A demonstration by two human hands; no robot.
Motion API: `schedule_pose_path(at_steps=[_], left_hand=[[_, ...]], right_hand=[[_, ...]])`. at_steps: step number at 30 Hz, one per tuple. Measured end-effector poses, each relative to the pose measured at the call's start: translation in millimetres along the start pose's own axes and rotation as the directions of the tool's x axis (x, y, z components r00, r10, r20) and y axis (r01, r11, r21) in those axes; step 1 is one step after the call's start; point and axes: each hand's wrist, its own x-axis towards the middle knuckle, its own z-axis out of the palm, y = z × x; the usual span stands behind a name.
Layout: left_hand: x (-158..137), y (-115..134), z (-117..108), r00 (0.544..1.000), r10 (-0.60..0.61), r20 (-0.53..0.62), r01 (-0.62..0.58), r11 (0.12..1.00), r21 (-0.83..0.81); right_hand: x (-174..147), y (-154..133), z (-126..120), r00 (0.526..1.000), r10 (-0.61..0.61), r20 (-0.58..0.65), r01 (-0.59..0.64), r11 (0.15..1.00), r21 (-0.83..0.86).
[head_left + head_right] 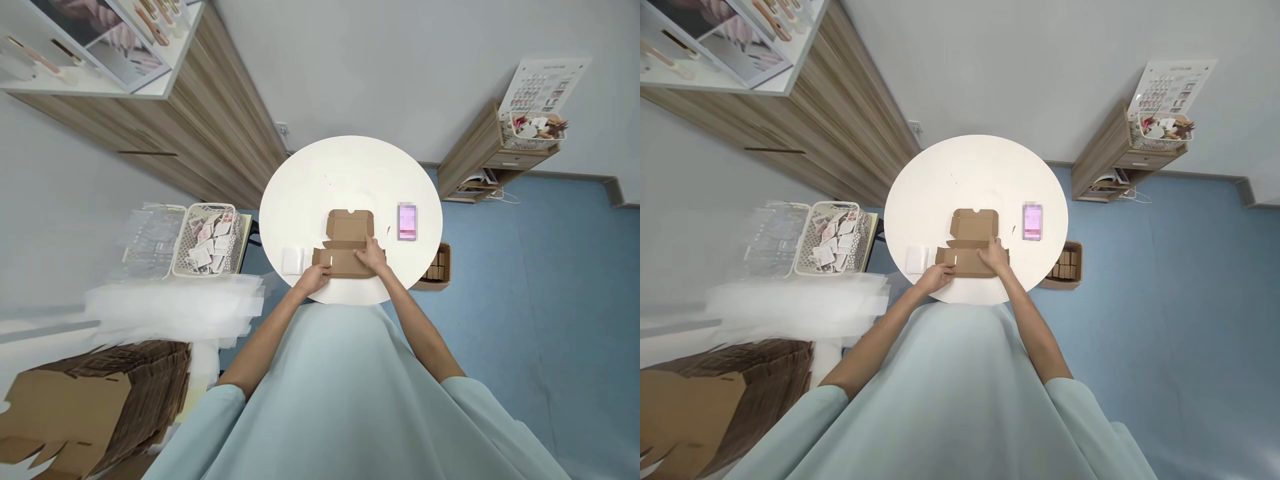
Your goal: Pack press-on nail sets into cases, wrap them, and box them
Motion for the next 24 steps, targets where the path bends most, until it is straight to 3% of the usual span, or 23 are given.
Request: schedule_pose_path(at_steps=[4,9,15,24], left_hand=[[1,-3,2,0.999,-0.024,-0.038,0.021,0.997,-0.077],[-1,-11,4,0.995,-0.052,-0.088,0.035,0.982,-0.186],[-5,-8,4,0.966,-0.196,-0.165,0.132,0.933,-0.334],[7,13,-12,0.976,-0.163,-0.144,0.152,0.985,-0.086]], right_hand=[[-12,9,13,0.999,-0.037,0.001,0.037,0.998,0.048],[-35,26,24,0.986,-0.124,0.115,0.120,0.992,0.041],[-50,31,30,0.978,-0.137,0.156,0.134,0.990,0.032],[-47,31,30,0.977,-0.147,0.155,0.143,0.989,0.037]])
